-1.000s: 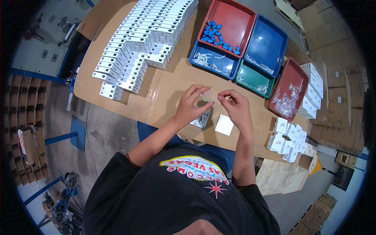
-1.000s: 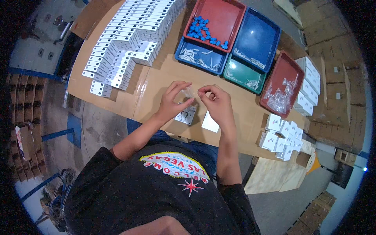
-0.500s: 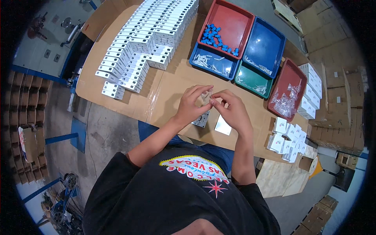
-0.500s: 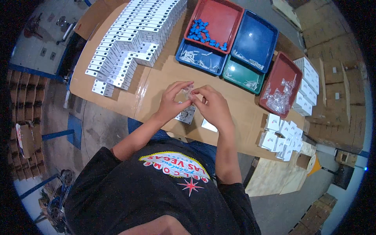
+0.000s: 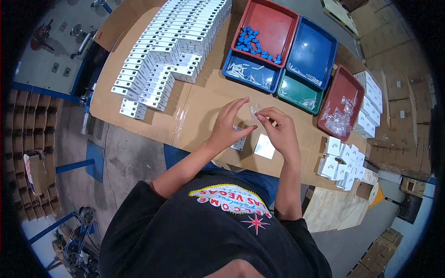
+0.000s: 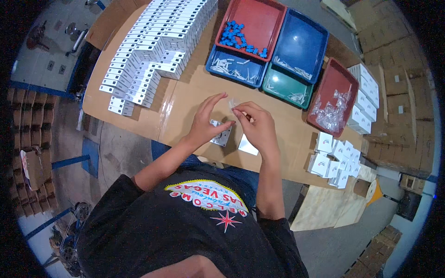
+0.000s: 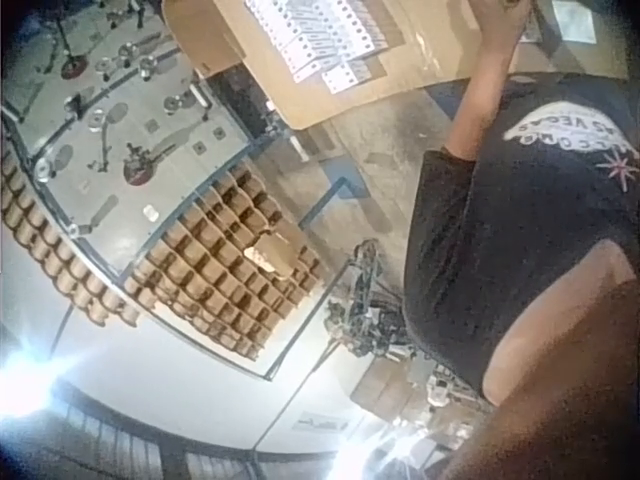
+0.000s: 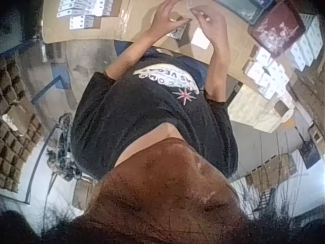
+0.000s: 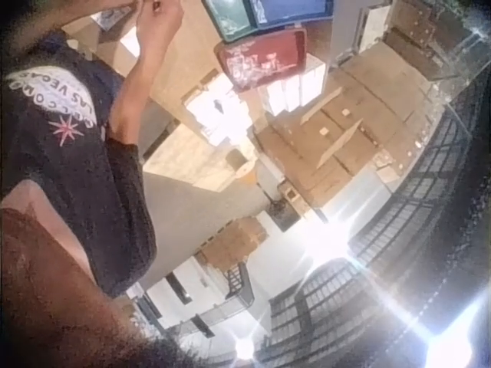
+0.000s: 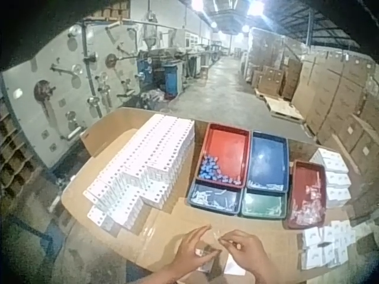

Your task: Inspecting, assembling, and placing small industrial components into white boxes at a factory workbench.

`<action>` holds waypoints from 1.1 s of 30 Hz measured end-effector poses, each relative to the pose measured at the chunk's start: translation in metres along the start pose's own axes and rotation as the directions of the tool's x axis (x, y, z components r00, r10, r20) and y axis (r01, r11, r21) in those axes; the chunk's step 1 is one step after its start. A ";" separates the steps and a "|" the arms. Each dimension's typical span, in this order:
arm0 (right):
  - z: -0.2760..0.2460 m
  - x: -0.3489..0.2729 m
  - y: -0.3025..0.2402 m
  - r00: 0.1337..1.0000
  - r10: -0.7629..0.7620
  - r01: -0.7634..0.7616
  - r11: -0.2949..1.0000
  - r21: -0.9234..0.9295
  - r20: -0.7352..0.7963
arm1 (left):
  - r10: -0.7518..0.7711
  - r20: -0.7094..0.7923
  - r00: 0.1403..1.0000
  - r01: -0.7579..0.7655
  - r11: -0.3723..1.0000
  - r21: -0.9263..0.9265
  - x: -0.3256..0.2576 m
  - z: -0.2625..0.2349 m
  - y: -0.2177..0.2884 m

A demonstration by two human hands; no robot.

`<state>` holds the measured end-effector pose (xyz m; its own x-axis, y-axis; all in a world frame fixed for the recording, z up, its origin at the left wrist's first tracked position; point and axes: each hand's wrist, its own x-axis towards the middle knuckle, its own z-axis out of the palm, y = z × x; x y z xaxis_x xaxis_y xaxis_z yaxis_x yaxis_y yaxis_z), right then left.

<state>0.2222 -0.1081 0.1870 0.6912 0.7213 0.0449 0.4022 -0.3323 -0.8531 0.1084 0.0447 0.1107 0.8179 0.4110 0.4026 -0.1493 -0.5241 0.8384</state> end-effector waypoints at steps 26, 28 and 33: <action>-0.019 0.003 0.095 0.956 0.281 -0.277 0.959 0.058 -0.085 | -0.148 0.124 0.981 0.153 0.988 -0.034 -0.015 0.020 -0.061; -0.041 0.012 0.125 0.926 0.305 -0.327 0.942 -0.071 -0.223 | -0.131 0.029 0.991 0.131 0.991 0.016 -0.015 0.016 -0.082; -0.100 0.036 0.197 0.738 0.209 -0.533 0.764 -0.365 -0.641 | -0.270 -0.050 0.961 0.270 0.963 -0.013 -0.023 0.017 -0.110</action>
<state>0.3860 -0.2081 0.0728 0.9794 0.0736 0.1879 0.1578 -0.8597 -0.4858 0.1154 0.0803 0.0027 0.7992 0.5740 0.1786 0.0699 -0.3837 0.9208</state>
